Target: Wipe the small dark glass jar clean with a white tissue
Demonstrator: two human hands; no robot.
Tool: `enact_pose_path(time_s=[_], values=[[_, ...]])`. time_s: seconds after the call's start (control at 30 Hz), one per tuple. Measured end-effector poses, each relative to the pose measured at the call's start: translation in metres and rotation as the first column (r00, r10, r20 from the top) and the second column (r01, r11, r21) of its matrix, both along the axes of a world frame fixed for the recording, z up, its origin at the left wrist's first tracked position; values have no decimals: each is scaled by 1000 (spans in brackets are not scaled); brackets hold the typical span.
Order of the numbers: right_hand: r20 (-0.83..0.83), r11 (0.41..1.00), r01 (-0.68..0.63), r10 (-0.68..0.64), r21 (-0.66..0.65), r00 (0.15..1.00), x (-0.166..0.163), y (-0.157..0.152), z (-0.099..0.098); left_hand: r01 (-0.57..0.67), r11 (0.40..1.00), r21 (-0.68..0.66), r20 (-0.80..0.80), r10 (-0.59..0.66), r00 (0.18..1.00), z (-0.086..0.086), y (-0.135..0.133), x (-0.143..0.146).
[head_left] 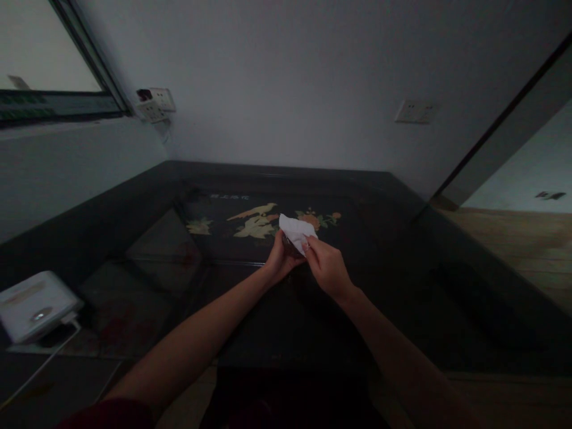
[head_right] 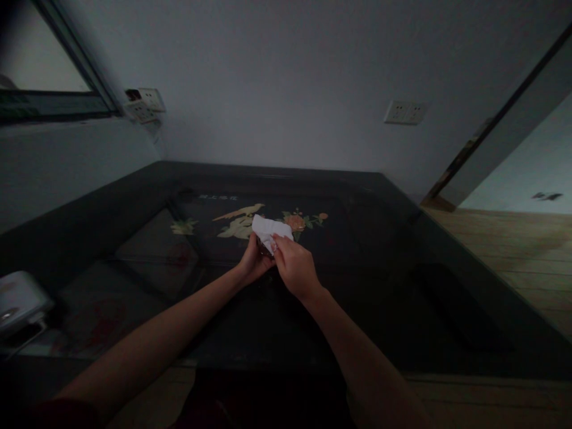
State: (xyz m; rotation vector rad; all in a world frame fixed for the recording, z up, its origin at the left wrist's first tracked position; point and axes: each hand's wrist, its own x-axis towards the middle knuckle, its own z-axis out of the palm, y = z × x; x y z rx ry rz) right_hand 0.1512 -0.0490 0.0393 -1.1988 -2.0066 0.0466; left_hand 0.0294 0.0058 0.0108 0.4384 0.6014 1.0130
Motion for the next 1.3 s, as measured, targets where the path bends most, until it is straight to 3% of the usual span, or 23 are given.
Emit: enact_pose_path(time_s=[0.77,1.07,1.3], values=[[10,999,-42,42,18,999,1,-1,0,17,999,30,-11,-17,1000,-2,0,2],[21,999,39,-39,16,999,1,-2,2,34,998,52,-46,-31,998,-1,-1,2],[-24,1000,26,-26,13,999,2,-2,4,24,998,50,-70,-20,997,-1,-2,3]])
